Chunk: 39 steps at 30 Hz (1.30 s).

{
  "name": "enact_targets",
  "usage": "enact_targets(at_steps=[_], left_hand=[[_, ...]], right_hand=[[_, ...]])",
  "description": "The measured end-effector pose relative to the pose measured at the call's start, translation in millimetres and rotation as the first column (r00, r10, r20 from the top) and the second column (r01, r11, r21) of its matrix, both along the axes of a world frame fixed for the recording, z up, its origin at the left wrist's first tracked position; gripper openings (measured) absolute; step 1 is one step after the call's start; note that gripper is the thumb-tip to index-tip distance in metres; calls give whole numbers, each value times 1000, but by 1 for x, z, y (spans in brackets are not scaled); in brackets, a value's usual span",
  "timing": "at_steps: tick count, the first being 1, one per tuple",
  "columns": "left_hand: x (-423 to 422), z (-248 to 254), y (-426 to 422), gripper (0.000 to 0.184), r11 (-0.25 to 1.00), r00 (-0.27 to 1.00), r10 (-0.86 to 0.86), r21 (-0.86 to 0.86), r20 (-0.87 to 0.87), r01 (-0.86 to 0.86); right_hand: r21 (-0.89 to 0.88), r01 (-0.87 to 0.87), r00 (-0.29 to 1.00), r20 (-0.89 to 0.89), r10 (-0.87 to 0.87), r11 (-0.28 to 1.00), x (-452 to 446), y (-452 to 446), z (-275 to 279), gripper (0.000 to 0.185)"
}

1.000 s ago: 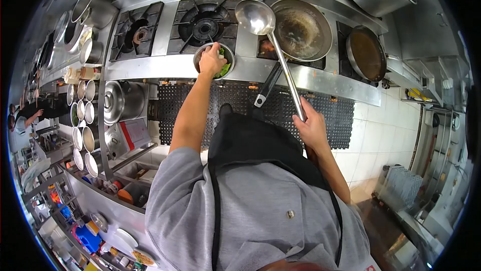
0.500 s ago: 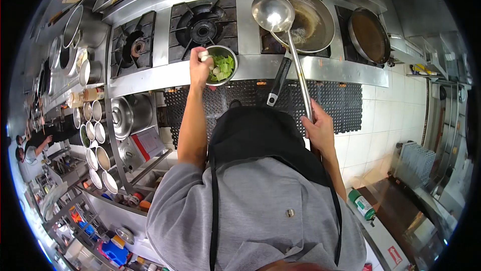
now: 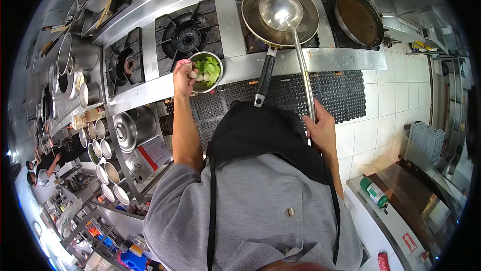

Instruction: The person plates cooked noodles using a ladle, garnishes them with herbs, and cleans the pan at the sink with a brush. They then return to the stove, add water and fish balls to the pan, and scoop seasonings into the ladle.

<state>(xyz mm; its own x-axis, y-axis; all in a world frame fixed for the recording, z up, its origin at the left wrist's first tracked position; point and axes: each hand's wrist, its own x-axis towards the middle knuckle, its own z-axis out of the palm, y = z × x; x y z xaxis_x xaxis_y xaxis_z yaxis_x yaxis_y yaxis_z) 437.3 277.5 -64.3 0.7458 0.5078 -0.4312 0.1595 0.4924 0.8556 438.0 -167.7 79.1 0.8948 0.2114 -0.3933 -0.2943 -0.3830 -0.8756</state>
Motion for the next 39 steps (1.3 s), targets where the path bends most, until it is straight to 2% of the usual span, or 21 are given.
enact_targets(at_steps=[4, 6, 9, 10, 11, 13, 14, 16, 18, 21, 25, 26, 27, 28, 29, 31, 32, 33, 36, 38, 39], left_hand=[[-3, 1, 1, 10, 997, 1000, -19, 79, -4, 19], [-7, 6, 0, 11, 999, 1000, 17, 40, 0, -17], [21, 52, -27, 13, 997, 997, 53, 67, -58, -49], [39, 63, -35, 11, 958, 986, -126, 244, -111, 150], [57, 69, -44, 10, 852, 940, -282, 401, -193, 338], [116, 66, -77, 10, 724, 895, -446, 582, -13, 369], [142, 81, -92, 15, 488, 819, -528, 709, -224, 509], [195, 48, -114, 23, 8, 755, -545, 898, -365, 440], [220, 50, -138, 31, -91, 676, -514, 817, -528, 569], [220, 62, -149, 35, -166, 703, -506, 857, -499, 488], [158, 107, -94, 27, 125, 935, -335, 978, -116, 166], [131, 107, -69, 22, 65, 959, -269, 992, -84, 105], [104, 102, -46, 21, 229, 952, -197, 934, -233, 276], [78, 86, -25, 14, 200, 948, -122, 928, -294, 314], [39, 33, 11, 11, 82, 812, -68, 807, -580, 584], [15, -10, 18, 13, 67, 774, -82, 771, -628, 633], [12, -19, 12, 17, 141, 663, -19, 654, -749, 743], [10, -27, 6, 21, 103, 588, -12, 584, -809, 805], [3, -17, -19, 21, 191, 577, -25, 563, -816, 804], [-2, -12, -30, 29, 209, 741, 19, 728, -671, 653], [-3, -17, -31, 29, 210, 743, 17, 729, -670, 652]], right_hand=[[-5, -25, 999, -21, 24, 1000, 7, 1, 3, 58], [8, -28, 999, -30, 28, 1000, 9, 0, 4, 56], [57, 5, 999, -37, -3, 998, 14, 0, 12, 53], [94, 21, 999, -49, -16, 995, 14, -2, 16, 51], [87, 20, 999, -49, -16, 996, 16, -4, 18, 51], [40, 73, 996, -50, -71, 997, 20, -7, 20, 49], [58, 114, 992, -56, -111, 992, 21, -9, 20, 49], [53, 135, 990, -39, -133, 989, 21, -14, 22, 50], [33, 136, 991, -6, -135, 990, 19, -23, 23, 51], [16, 174, 985, -11, -174, 985, 10, -26, 29, 51], [56, 276, 961, -49, -274, 959, -3, -31, 19, 54], [12, 297, 951, -89, -294, 955, -3, -30, 25, 55], [27, 272, 960, -71, -269, 962, -3, -32, 21, 56], [9, 232, 970, -73, -231, 973, 2, -35, 19, 56], [-14, 180, 981, -74, -181, 984, 7, -36, 20, 56], [-30, 176, 984, -29, -177, 984, 14, -32, 22, 54], [-14, 167, 985, -43, -168, 986, 17, -33, 22, 55], [1, 163, 985, -55, -163, 987, 20, -34, 21, 56], [3, 136, 990, -27, -136, 991, 21, -31, 25, 57], [7, 132, 991, 1, -132, 991, 19, -31, 22, 57], [6, 132, 991, 3, -132, 991, 18, -30, 22, 57]])
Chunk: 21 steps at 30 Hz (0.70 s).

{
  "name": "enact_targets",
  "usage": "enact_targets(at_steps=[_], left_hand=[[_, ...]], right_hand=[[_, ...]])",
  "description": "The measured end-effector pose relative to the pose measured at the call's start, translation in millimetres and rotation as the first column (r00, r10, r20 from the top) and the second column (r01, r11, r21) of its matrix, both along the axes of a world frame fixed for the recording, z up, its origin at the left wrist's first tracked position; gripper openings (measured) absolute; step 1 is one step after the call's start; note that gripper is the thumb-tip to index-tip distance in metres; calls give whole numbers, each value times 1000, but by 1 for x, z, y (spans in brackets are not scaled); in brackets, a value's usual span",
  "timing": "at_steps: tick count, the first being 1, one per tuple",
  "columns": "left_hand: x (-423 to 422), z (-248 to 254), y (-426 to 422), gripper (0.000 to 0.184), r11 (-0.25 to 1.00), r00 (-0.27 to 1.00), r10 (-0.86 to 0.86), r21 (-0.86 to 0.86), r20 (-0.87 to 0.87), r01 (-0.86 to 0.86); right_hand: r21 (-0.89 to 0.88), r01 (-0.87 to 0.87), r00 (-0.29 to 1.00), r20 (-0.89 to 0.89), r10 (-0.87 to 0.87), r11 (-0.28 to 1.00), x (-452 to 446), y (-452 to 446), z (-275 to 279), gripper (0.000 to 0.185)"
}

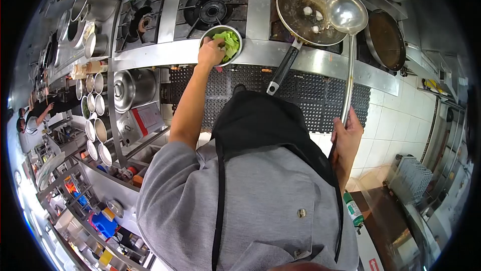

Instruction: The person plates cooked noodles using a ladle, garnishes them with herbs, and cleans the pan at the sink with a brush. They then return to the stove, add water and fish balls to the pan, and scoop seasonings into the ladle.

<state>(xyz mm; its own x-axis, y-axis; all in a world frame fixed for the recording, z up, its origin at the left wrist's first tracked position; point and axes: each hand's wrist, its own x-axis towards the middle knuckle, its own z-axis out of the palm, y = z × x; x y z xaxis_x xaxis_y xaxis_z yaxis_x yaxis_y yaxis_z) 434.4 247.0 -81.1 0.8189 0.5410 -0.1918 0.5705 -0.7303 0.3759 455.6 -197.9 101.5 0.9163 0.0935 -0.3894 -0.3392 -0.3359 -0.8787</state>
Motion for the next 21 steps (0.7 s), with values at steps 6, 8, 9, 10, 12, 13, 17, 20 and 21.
enact_targets(at_steps=[6, 8, 9, 10, 12, 13, 17, 20, 21], left_hand=[[1, -26, 5, 55, 997, 988, -73, -29, 133, 77], [6, -29, 8, 60, 993, 991, -115, 18, 61, 114], [7, -31, 9, 60, 993, 991, -118, 20, 63, 117], [9, -27, 6, 62, 989, 990, -143, 28, -10, 143], [15, -21, 0, 64, 984, 982, -172, 38, -82, 176], [17, -18, -4, 63, 985, 981, -151, 69, -122, 160], [25, -17, -6, 60, 985, 973, -111, 109, -204, 135], [28, 5, -1, 59, 985, 950, -120, 82, -288, 149], [21, -4, 9, 47, 973, 975, -169, 130, -146, 188]], right_hand=[[15, 23, 998, -65, -22, 1000, -3, 8, 9, 56], [19, 12, 998, -68, -11, 1000, -2, 4, 6, 57], [24, 3, 997, -71, -1, 1000, -1, 2, 4, 59], [25, 6, 998, -70, -5, 1000, -2, 0, 2, 59], [11, 39, 997, -68, -38, 999, -2, -2, -3, 58], [14, 43, 997, -70, -41, 999, -2, -3, -3, 58], [28, 29, 998, -52, -27, 999, -1, -3, -4, 57], [17, 25, 999, -47, -24, 1000, 1, -4, -3, 57], [10, 29, 999, -46, -29, 1000, 0, -4, -3, 57]])
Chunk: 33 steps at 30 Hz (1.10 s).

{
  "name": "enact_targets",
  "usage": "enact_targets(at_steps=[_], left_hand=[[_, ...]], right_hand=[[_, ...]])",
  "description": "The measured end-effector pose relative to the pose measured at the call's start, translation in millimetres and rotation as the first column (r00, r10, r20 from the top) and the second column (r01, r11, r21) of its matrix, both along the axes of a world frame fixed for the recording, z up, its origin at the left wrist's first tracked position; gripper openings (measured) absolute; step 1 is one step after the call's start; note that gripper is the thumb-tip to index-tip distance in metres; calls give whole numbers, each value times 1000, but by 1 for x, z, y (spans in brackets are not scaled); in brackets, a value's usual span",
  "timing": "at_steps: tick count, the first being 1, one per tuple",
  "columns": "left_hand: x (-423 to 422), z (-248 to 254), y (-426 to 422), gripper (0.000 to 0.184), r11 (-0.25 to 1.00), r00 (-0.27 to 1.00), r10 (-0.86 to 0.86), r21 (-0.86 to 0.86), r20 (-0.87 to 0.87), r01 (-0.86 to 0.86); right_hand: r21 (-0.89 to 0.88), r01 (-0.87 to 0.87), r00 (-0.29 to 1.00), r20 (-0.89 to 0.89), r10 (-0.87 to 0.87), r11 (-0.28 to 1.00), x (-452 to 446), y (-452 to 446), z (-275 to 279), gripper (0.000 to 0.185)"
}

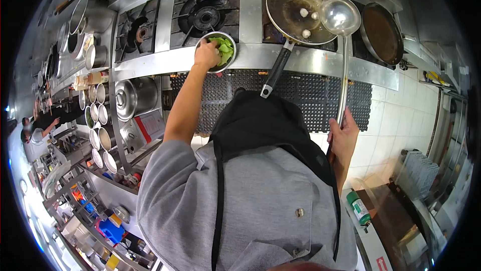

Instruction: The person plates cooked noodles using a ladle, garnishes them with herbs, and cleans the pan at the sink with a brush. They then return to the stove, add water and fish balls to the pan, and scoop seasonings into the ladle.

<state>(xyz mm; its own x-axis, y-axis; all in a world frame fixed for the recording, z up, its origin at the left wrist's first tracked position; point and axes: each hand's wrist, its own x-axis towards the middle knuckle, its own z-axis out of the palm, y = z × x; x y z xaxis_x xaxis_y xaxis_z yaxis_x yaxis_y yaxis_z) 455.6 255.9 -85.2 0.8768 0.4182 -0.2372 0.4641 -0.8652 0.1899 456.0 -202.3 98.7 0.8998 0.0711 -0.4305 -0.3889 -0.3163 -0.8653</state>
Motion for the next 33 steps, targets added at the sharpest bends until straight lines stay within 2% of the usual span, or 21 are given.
enact_targets(at_steps=[1, 3, 4, 5, 7, 9, 11, 12, 13, 15, 19, 20, 22, 23, 25, 27, 29, 30, 33], left_hand=[[-2, 6, 7, 47, 1000, 1000, -5, 0, -4, 5], [-7, 27, 15, 33, 995, 996, 45, -90, -76, -52], [-14, 36, 12, 21, 992, 995, 71, -113, 66, -63], [-15, 28, 16, 21, 992, 995, 74, -108, 63, -67], [-18, 3, 21, 19, 994, 985, -47, -87, 165, 62], [-18, -9, 17, 17, 996, 988, -50, -60, 146, 59], [-22, -5, 7, 18, 994, 939, 89, -82, 333, -65], [-26, -2, 6, 18, 993, 918, 97, -94, 385, -65], [-29, 9, 2, 18, 993, 919, 97, -96, 381, -65], [-34, 28, -4, 17, 996, 937, 43, 59, 347, -68], [-39, 6, -4, 20, 999, 990, -7, 39, 141, 1], [-37, 0, -2, 20, 999, 990, -6, 39, 142, 0], [-28, -7, 3, 22, 993, 996, -88, 79, 30, 86], [-23, -8, 4, 22, 993, 996, -88, 78, 29, 85], [-13, -8, 7, 21, 993, 994, -51, 99, -95, 60], [-13, -2, 13, 22, 996, 996, -44, 76, -81, 50], [-16, 26, 12, 29, 996, 986, 46, -83, 161, -33], [-19, 20, 18, 35, 986, 984, 68, -160, 164, -41], [-21, -3, 8, 34, 981, 993, 105, -171, 59, -94]], right_hand=[[0, 5, 1000, -4, -5, 1000, 0, -1, 0, 57], [17, 12, 1000, -8, -12, 1000, -2, -1, -1, 57], [19, 10, 1000, -16, -10, 1000, -1, -1, -2, 57], [7, -18, 1000, -14, 18, 1000, 2, 0, -2, 56], [-4, -51, 999, -13, 51, 999, 4, 1, -2, 56], [-63, -63, 998, -26, 62, 996, 7, 4, -1, 55], [-51, -74, 997, -19, 73, 996, 7, 2, -2, 55], [-33, -75, 997, -19, 75, 997, 7, 2, -2, 55], [-15, -77, 997, -20, 77, 997, 7, 2, -2, 55], [2, -73, 997, -26, 73, 997, 5, 1, -3, 55], [43, -52, 998, -30, 53, 998, 7, 1, -3, 55], [42, -53, 998, -28, 54, 998, 7, 1, -2, 55], [7, -73, 997, -39, 73, 997, 9, 0, 2, 55], [6, -73, 997, -39, 74, 997, 9, -2, 2, 55], [-9, -97, 995, -39, 97, 995, 9, -5, 2, 54], [-4, -83, 996, -31, 83, 997, 8, -6, 2, 54], [5, -62, 998, -26, 62, 998, 7, -7, 0, 54], [22, -57, 998, -25, 57, 998, 7, -8, -1, 54], [35, -58, 998, -29, 59, 998, 7, -10, -3, 54]])
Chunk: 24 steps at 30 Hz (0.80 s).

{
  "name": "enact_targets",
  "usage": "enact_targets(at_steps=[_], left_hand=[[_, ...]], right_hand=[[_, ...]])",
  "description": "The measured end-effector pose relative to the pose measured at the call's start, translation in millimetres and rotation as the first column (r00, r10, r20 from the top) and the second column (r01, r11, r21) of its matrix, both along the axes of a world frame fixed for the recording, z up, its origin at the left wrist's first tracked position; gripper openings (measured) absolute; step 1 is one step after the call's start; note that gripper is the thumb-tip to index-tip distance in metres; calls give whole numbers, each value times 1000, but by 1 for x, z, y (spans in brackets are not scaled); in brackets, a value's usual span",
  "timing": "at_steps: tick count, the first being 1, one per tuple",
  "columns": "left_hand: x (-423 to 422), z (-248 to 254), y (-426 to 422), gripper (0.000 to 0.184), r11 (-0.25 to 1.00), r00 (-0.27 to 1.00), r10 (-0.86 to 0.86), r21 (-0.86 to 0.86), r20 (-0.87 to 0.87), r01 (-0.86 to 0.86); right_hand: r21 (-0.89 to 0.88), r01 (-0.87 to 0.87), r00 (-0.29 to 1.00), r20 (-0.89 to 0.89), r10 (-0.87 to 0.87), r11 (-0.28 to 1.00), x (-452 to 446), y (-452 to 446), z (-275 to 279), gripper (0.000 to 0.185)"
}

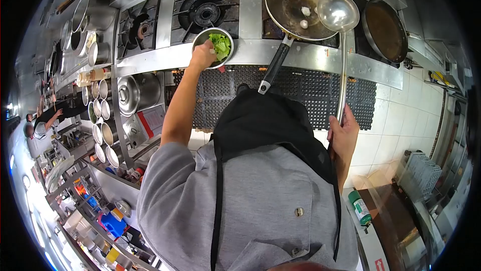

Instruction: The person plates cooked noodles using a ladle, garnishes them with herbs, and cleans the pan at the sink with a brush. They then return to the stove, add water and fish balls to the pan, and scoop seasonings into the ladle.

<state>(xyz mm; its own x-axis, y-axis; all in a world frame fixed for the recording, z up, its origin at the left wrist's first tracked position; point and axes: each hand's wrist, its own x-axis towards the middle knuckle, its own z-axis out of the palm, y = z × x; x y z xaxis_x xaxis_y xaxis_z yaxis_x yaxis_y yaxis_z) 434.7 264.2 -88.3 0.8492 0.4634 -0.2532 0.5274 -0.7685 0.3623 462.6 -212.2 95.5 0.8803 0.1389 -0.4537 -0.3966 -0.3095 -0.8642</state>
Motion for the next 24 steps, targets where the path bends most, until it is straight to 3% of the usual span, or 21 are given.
enact_targets(at_steps=[5, 8, 10, 12, 18, 22, 24], left_hand=[[14, -2, -5, 53, 997, 998, 25, -76, -52, -29], [20, 5, -6, 54, 983, 993, -8, -185, -115, -13], [21, 7, -14, 54, 986, 994, -40, -163, -100, 23], [19, -1, -15, 53, 996, 996, -91, -27, -20, 91], [17, 7, -5, 34, 987, 996, 4, -161, 84, 10], [10, -14, -10, 36, 990, 998, -25, -138, 51, 32], [9, -30, -17, 39, 996, 988, -60, 77, 139, 50]], right_hand=[[5, -15, 1000, 5, 15, 1000, 3, -4, 1, 56], [21, -29, 1000, -5, 30, 999, 6, -3, -1, 56], [37, 15, 1000, 22, -16, 999, 6, 0, -1, 54], [15, -21, 1000, 14, 20, 1000, 8, 0, -1, 52], [24, -10, 1000, 27, 9, 1000, 11, -2, -4, 51], [11, -8, 1000, 12, 8, 1000, 15, -2, -2, 51], [6, 0, 1000, 19, 0, 1000, 15, -3, -4, 52]])
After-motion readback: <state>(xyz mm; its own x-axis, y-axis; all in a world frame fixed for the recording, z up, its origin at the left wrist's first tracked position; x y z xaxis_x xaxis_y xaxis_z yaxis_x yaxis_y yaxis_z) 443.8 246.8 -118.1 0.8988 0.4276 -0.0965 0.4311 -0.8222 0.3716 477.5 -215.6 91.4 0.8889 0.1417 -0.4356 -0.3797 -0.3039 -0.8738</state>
